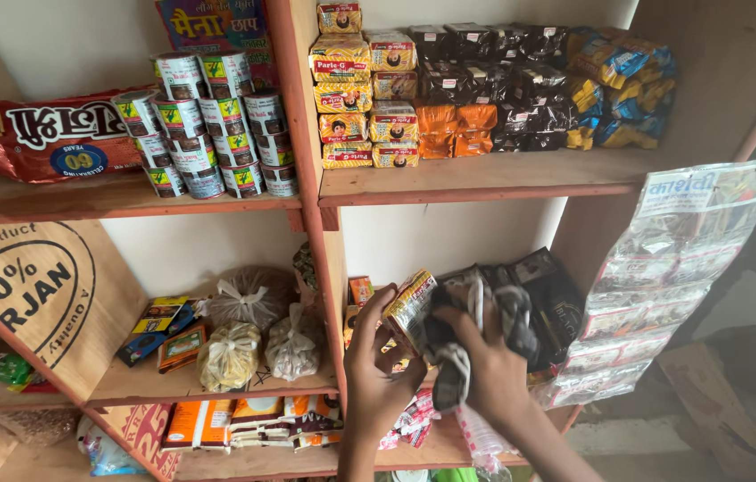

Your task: The person picks up and wipes individual small packaged food items with a cloth before placing them back on a shelf.

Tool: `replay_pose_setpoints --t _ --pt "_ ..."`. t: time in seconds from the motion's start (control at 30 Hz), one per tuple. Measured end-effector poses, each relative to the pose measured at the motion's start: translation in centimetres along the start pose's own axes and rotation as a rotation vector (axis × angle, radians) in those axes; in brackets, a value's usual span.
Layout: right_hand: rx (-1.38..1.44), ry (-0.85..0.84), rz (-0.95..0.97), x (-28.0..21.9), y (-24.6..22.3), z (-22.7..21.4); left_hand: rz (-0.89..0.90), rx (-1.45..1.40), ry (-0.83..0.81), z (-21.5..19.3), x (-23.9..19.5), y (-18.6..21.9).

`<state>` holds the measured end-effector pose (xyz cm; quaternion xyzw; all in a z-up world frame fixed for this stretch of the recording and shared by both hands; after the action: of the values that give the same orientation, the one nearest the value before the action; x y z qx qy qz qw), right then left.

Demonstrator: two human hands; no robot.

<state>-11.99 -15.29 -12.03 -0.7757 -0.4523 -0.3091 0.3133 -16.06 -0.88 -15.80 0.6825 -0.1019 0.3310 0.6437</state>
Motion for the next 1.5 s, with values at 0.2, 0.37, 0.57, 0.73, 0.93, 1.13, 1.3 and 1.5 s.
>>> replay_pose_setpoints --t 0.2,0.37,0.57,0.73,0.93,1.13,1.3,1.5 --pt "-0.126 -0.003 -0.153 0.2 -1.7 -0.6 0.293 0.213 -0.062 2.3 0.2 1.0" --pt "-0.125 0.021 -0.031 0.7 0.9 -0.8 0.084 -0.131 -0.006 1.9 0.5 -1.4" --pt "-0.050 0.035 -0.112 -0.5 -1.3 -1.2 0.176 -0.016 -0.031 2.1 0.8 -2.1" --pt "-0.170 0.002 0.085 1.7 1.3 -1.3 0.095 -0.187 -0.064 3.3 0.6 -3.6" --pt "-0.027 0.083 -0.016 -1.5 1.4 -1.7 0.148 -0.237 0.023 2.3 0.8 -3.7" --pt "-0.093 0.022 -0.180 -0.7 -0.3 -1.9 0.092 -0.176 0.031 1.9 0.9 -4.1" --pt "-0.021 -0.063 -0.120 1.3 1.7 -2.6 0.071 0.064 0.007 1.7 0.1 -2.5" --pt "0.022 -0.121 -0.027 2.2 3.8 -3.2 0.303 0.336 -0.022 2.1 -0.3 2.1"
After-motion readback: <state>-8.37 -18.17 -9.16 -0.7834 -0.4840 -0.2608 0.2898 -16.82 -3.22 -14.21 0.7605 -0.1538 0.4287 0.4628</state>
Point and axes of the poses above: each hand's wrist, its own x-axis towards the middle knuckle, its own z-axis out of the palm, y = z × x, the point moved 7 cm from there along x, towards the middle knuckle, and after that the axes turned 9 degrees about -y, right-handed, at the moved point
